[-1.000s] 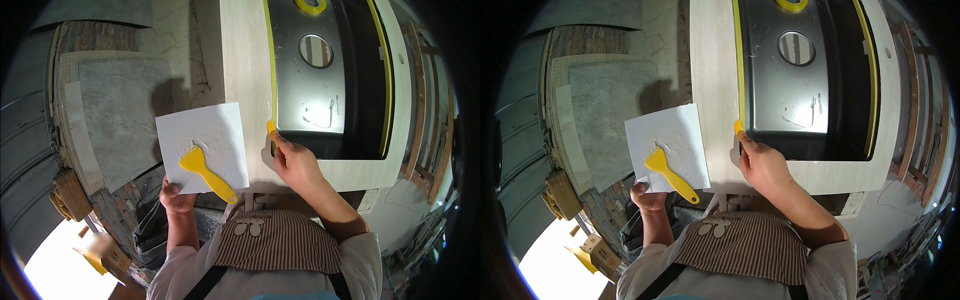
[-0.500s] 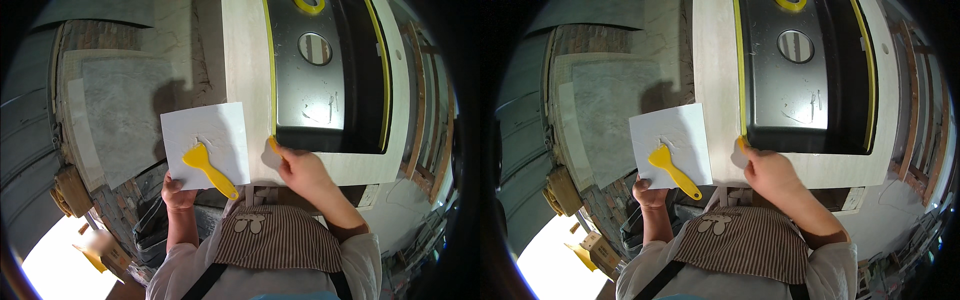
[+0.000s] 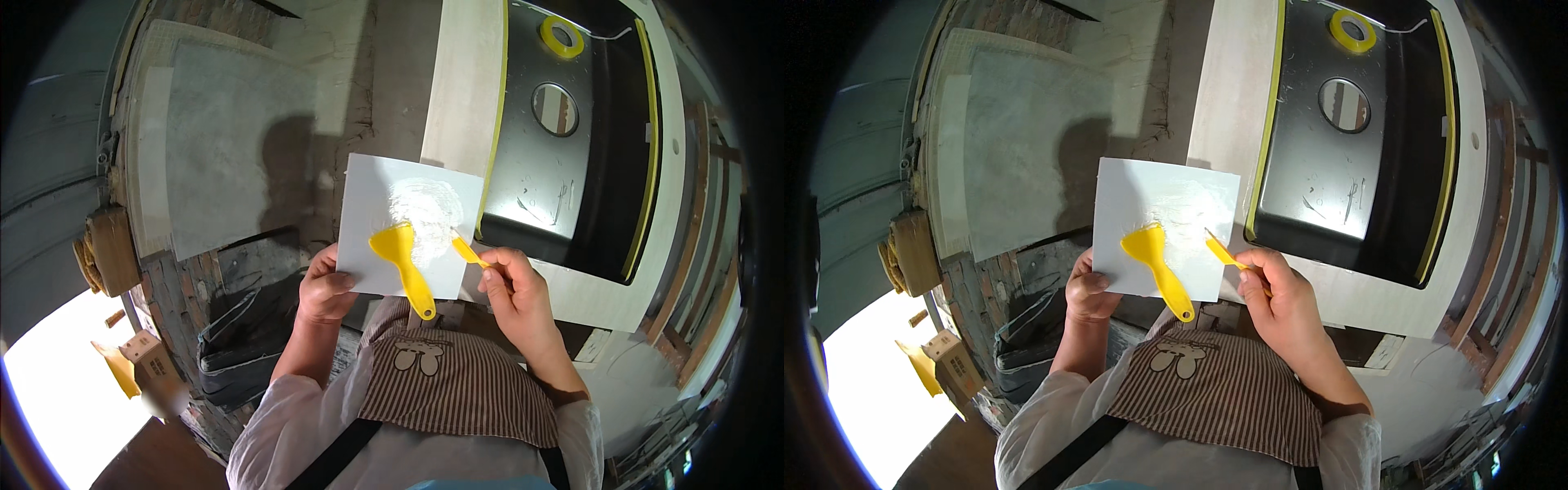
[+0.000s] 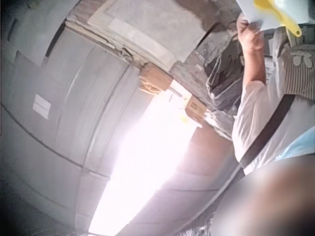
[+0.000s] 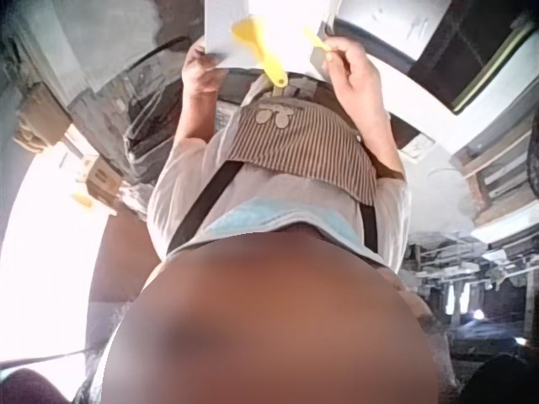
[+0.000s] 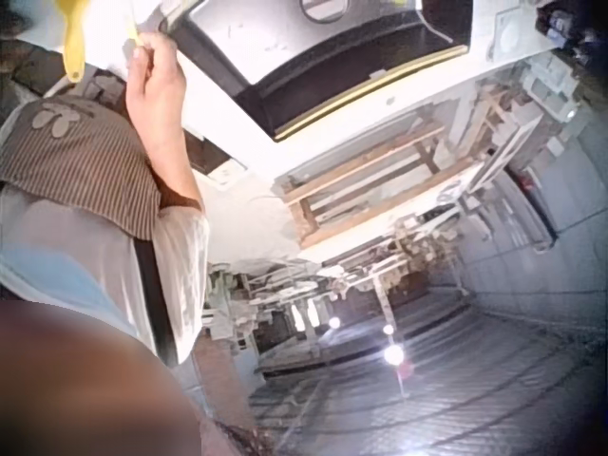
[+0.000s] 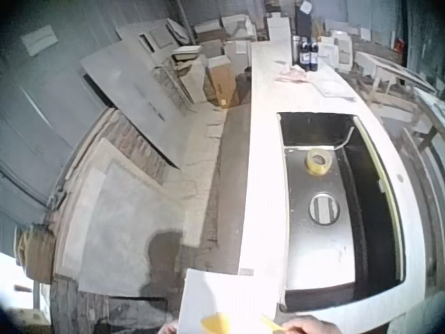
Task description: The person applies a white sealant along the taped edge of a black sink cutout in a countertop using a small yellow spatula and a larger yellow scraper. They repeatedly transfer material from the scraper to the spatula and smooth the bead along the perimeter. The person then walks to a nearby table and wipes the tools on a cloth.
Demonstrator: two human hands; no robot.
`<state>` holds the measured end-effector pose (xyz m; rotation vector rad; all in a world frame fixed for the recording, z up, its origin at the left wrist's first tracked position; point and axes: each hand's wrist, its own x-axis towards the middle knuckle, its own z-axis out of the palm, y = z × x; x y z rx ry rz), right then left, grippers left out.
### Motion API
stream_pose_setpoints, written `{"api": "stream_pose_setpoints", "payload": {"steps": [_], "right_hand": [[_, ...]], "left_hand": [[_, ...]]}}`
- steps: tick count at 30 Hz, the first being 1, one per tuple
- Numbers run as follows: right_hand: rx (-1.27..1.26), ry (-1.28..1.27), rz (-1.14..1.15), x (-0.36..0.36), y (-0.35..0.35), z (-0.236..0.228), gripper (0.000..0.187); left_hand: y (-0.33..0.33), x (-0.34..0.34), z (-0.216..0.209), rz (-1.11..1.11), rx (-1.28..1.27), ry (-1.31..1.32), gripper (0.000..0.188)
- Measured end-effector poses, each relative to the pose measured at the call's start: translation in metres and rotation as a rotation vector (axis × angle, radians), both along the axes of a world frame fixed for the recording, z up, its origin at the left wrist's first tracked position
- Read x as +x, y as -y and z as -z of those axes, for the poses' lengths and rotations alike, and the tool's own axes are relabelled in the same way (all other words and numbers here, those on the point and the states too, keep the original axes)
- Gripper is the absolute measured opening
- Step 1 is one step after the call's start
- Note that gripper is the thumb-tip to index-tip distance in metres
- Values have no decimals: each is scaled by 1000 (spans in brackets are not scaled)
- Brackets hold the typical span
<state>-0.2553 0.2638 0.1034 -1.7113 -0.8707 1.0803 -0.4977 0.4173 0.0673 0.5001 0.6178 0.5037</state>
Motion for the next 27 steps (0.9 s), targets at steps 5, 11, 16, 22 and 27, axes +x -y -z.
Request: {"api": "stream_pose_setpoints", "payload": {"steps": [5,11,16,22,27], "right_hand": [[29,78,7,-4,0,2,15],[109,138,-16,-5,-10,-5,14],[78,214,-10,-4,-4,-15,15],[46,237,-19,-12,5,-15,18],[102,210,23,-9,0,-14,16]], "left_hand": [[2,11,-5,88,-2,72,35],[9,14,0,128,-10,35,32],[15,16,-4,64,-49,-1,32],[16,23,-7,123,-65,75,34],[15,18,-5,202,-7,84,38]]}}
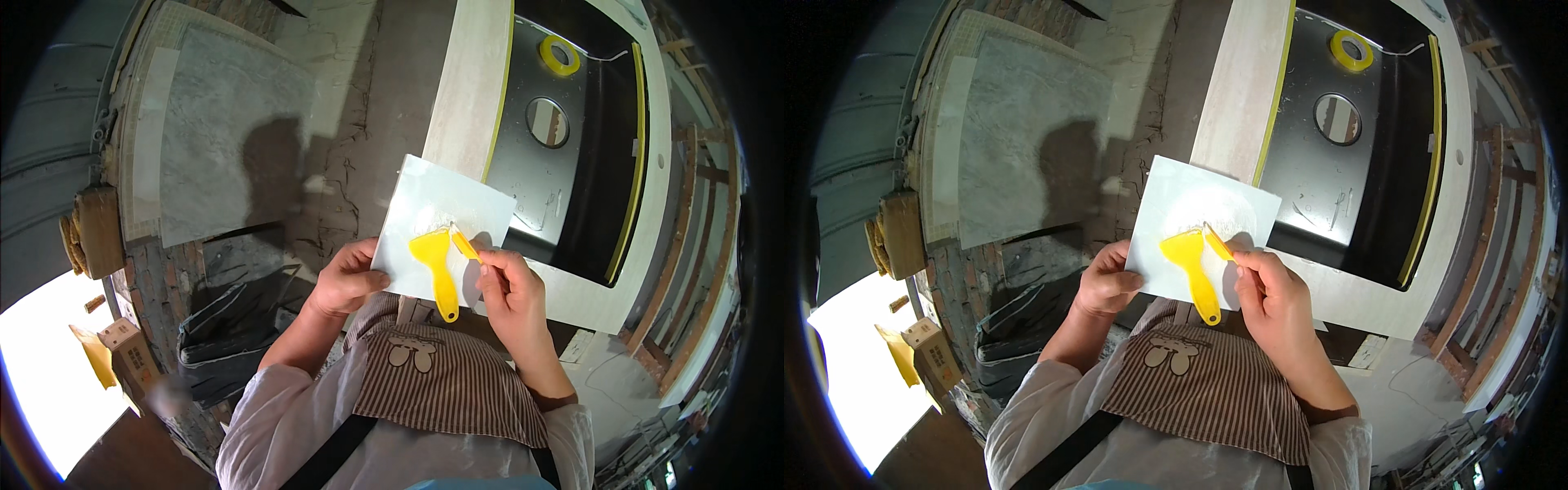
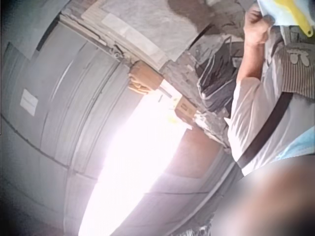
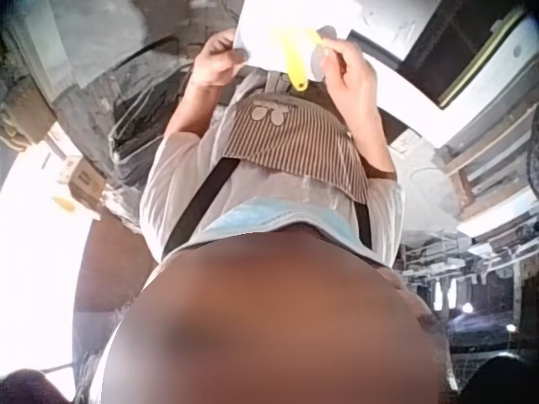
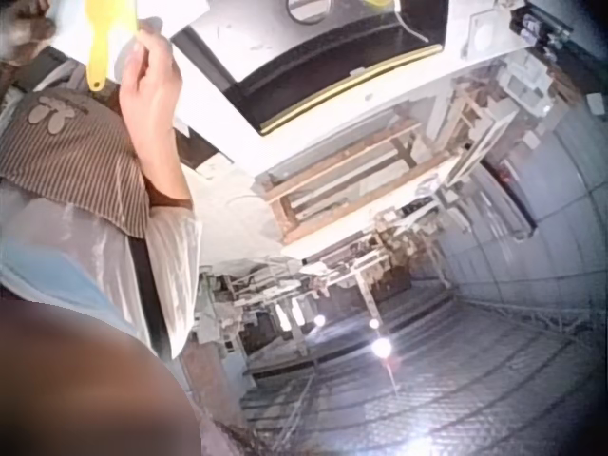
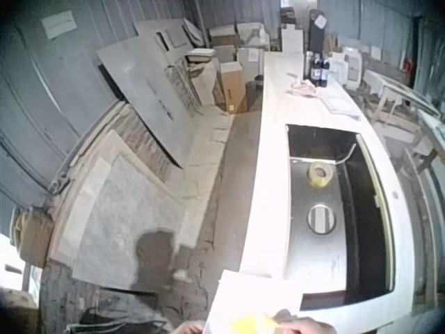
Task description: The person applies a white sealant along the taped edge of a black sink cutout in a countertop using a small yellow spatula and a larger yellow scraper. They repeatedly transfer material from the scraper to the spatula and smooth the bead along the perimeter. The person then walks to a nearby table and wipes the tools on a cloth.
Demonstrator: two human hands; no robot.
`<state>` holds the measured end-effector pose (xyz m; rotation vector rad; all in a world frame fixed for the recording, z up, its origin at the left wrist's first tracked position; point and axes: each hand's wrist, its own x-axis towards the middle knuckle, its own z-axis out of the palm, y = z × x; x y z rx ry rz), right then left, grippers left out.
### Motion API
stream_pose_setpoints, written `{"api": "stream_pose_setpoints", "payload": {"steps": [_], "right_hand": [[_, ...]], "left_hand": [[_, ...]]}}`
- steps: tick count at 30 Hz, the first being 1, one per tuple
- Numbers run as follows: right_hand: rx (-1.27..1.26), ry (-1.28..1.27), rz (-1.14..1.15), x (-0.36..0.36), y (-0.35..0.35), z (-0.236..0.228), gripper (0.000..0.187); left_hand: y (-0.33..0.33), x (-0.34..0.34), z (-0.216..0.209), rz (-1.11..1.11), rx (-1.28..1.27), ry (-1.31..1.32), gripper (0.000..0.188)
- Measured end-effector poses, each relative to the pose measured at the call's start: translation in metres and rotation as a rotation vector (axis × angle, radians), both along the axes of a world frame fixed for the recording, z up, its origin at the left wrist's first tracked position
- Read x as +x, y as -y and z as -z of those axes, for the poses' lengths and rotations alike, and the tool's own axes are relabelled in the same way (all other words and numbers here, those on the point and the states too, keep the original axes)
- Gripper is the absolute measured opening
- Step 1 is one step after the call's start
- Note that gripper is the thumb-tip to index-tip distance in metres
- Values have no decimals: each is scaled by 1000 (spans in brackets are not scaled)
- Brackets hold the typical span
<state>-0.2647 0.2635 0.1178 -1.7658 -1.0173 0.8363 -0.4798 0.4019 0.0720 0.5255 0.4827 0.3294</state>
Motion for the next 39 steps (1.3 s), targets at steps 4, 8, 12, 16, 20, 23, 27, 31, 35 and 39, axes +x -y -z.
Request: {"api": "stream_pose_setpoints", "payload": {"steps": [4,8,12,16,20,23,27,31,35,39], "right_hand": [[-74,36,-80,12,-2,-8,14],[-99,77,-113,16,-6,-9,14],[-109,55,-129,19,-9,-5,14],[-132,-66,-114,21,-12,-2,13],[-125,-5,-152,24,-18,-2,14],[-124,33,-183,26,-23,-4,14],[-146,-44,-223,25,-27,-4,13],[-111,-374,-205,30,-22,-2,13],[-117,-570,-65,75,-12,-4,19],[-154,-518,177,96,-5,20,24]], "left_hand": [[-10,-6,-2,93,13,-1,41],[-11,-2,-5,87,-6,-20,41],[-11,-2,-3,84,-32,-8,41],[-11,-3,-3,90,-55,-26,41],[-11,-5,1,79,-44,-50,41],[-12,-4,2,80,-58,-42,41],[-11,-2,4,105,-85,-43,40],[-4,-4,10,57,-88,-68,41],[2,-16,10,-69,-95,-91,41],[-1,-39,12,-235,-67,-122,46]]}}
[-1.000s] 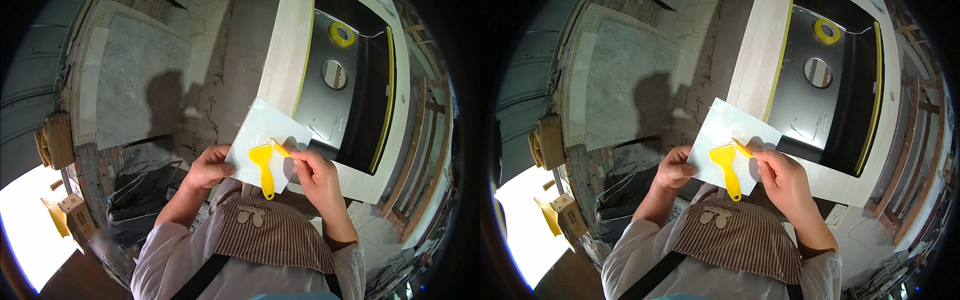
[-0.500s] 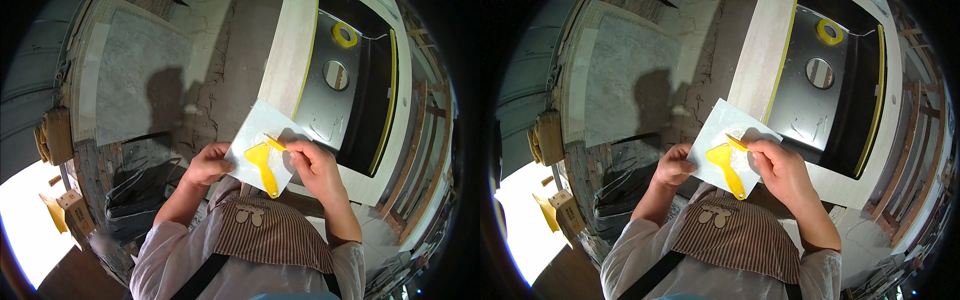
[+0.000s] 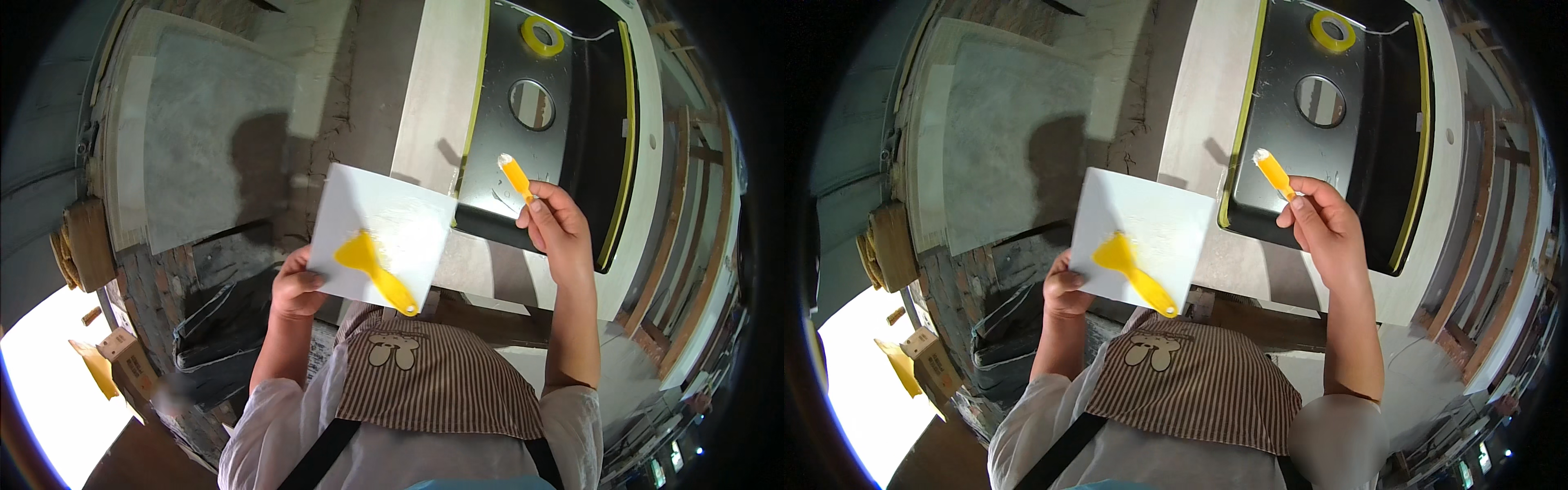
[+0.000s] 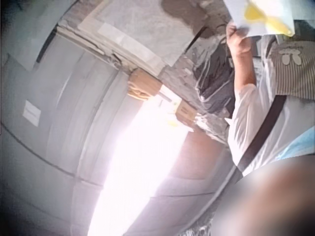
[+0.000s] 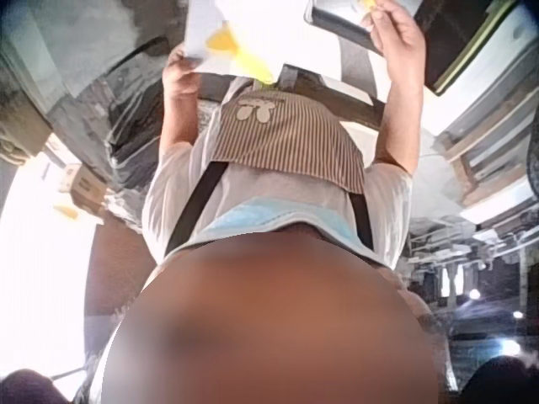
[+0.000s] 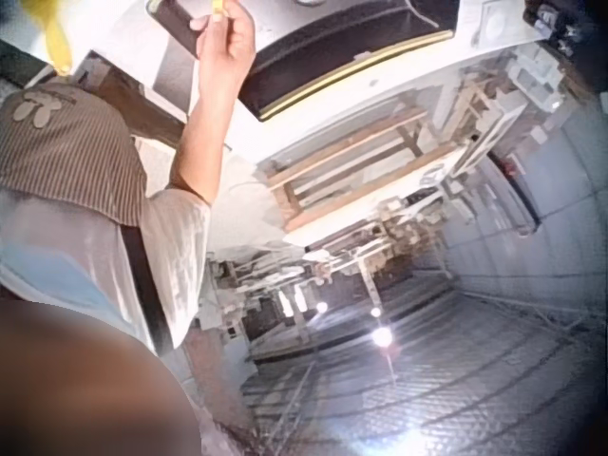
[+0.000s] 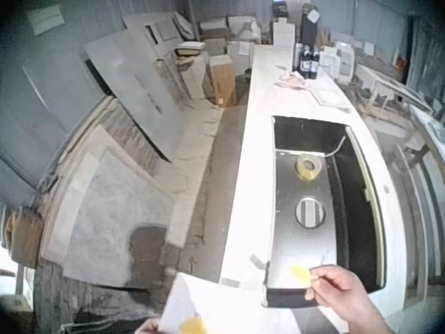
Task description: The person applies a white sealant along the taped edge of a black sink cutout in a countertop using a small yellow spatula and a larger yellow scraper. They repeatedly transfer material from the scraper to the spatula and smooth the bead along the perimeter. The person then walks to a nearby table and wipes the tools on a cloth.
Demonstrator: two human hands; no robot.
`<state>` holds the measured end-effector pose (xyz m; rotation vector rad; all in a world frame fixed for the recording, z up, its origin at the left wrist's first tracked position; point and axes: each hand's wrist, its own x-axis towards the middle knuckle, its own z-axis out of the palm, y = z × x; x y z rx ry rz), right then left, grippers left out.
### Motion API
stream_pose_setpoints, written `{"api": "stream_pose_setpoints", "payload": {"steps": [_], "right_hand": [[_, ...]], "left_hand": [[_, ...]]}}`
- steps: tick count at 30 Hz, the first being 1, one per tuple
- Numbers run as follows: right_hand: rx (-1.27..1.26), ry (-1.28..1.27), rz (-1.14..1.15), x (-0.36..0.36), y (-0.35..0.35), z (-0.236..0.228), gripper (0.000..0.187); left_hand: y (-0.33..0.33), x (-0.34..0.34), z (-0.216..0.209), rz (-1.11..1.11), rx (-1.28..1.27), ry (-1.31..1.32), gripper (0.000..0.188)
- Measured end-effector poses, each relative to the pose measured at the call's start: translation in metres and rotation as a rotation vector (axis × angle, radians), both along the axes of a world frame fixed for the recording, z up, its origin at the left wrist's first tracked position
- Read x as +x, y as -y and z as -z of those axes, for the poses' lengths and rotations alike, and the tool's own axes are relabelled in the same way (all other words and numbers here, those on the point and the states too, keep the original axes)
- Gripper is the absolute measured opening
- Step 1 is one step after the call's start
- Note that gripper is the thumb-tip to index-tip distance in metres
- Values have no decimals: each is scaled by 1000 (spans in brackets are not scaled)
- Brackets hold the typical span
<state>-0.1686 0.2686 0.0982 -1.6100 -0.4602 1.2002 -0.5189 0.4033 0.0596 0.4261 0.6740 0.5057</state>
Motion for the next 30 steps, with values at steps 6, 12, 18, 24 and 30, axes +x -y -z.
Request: {"api": "stream_pose_setpoints", "payload": {"steps": [6,12,18,24,30], "right_hand": [[-11,-29,14,-43,15,40,25],[-54,17,78,-61,24,55,28],[-8,277,-63,-88,22,64,34],[15,482,-165,-102,15,61,41],[-7,514,-124,-103,10,60,46]], "left_hand": [[-9,-12,-13,-286,10,-17,65],[-23,-13,-19,-320,15,54,73],[-34,-6,-11,-266,-27,55,71],[-41,5,-11,-109,-51,208,74],[-45,-1,-9,-142,-55,132,73]]}}
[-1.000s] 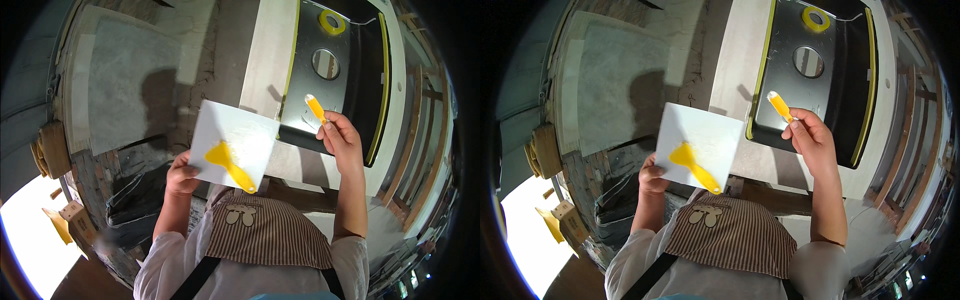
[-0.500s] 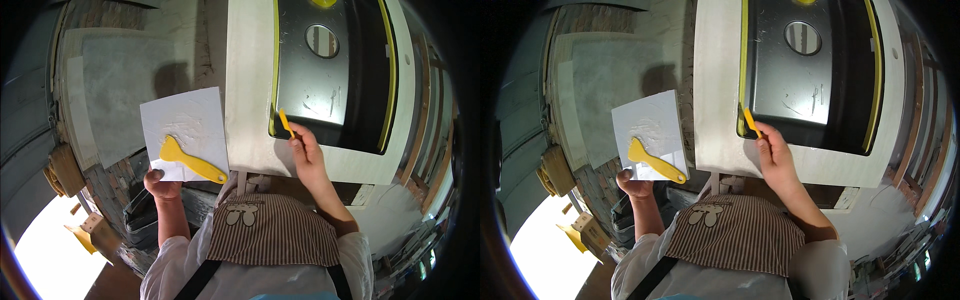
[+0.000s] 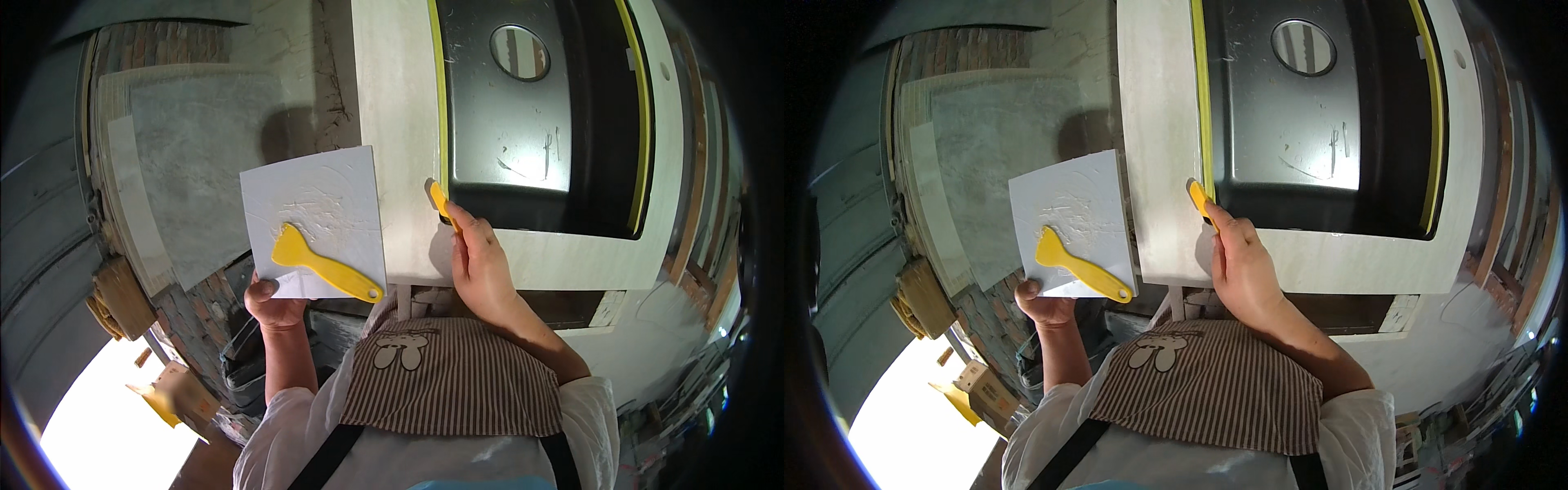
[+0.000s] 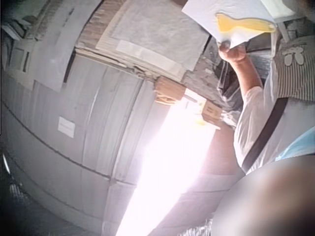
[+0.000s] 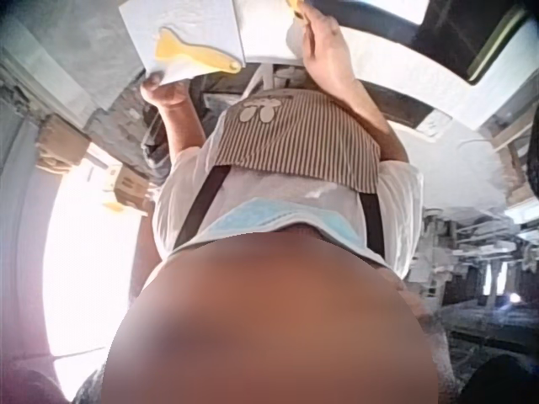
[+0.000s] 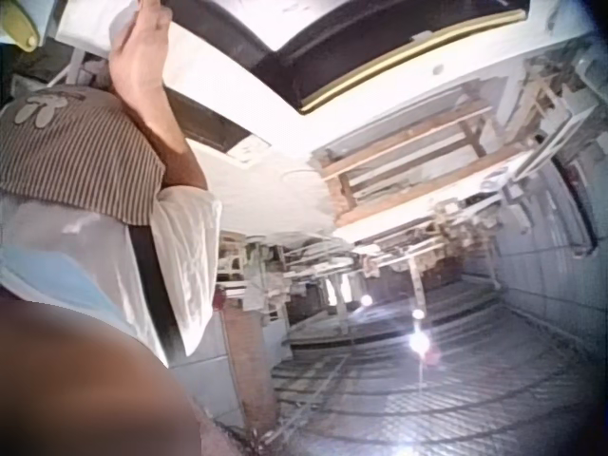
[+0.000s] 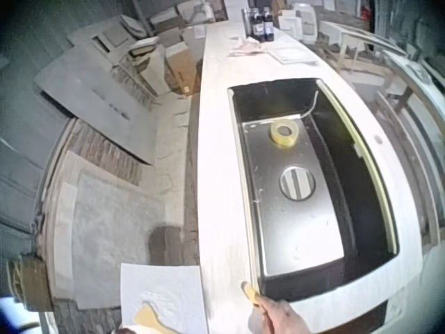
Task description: The person applies a white sealant along the taped edge of a black sink cutout in a countertop using a small yellow spatula and a larger yellow scraper. They repeatedly transfer material from the scraper to the spatula and smooth the bead along the perimeter. The person then walks to a nearby table and wipes the tools on a cloth.
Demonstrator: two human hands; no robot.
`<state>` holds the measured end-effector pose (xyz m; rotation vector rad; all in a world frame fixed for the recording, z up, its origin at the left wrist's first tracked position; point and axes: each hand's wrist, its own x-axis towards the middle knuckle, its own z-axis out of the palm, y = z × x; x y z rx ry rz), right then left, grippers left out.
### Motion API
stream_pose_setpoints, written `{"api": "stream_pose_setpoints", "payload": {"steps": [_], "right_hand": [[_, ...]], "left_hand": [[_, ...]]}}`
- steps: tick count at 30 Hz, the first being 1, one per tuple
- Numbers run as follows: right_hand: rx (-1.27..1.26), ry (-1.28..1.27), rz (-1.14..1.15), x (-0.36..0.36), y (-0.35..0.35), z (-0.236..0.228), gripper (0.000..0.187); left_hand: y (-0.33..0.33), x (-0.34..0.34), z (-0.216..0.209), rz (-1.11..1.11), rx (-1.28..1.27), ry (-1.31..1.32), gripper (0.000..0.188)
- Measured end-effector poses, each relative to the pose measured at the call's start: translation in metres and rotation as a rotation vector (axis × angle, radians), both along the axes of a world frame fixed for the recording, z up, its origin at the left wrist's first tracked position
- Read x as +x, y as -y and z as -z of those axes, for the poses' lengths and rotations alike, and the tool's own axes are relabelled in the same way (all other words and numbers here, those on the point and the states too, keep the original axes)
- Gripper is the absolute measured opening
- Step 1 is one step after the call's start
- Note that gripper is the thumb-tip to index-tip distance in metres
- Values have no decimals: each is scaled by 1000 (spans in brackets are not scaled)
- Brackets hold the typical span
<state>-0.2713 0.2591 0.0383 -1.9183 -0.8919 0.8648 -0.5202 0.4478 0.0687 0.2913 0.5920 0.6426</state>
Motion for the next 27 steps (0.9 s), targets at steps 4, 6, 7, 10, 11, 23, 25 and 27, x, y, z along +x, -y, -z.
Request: {"api": "stream_pose_setpoints", "payload": {"steps": [4,6,7,10,11,23,25,27], "right_hand": [[-14,24,18,-4,-3,2,47],[-7,19,31,-7,-1,5,47],[-4,17,37,-9,0,6,47],[-99,-57,-1,-8,2,-5,48],[-78,-23,-1,-9,3,-5,48],[-69,179,64,7,-6,-9,40],[-100,197,35,0,-4,-2,41],[-93,208,5,0,-3,-5,42]], "left_hand": [[-4,1,0,72,4,62,72],[-5,1,1,60,4,37,72],[-5,2,0,33,7,-2,70],[-5,7,-4,-27,20,-81,66],[-6,7,-4,-28,25,-81,66],[-23,3,-6,7,49,-94,65],[-24,3,-5,23,37,-101,65],[-24,5,-5,27,26,-88,65]]}}
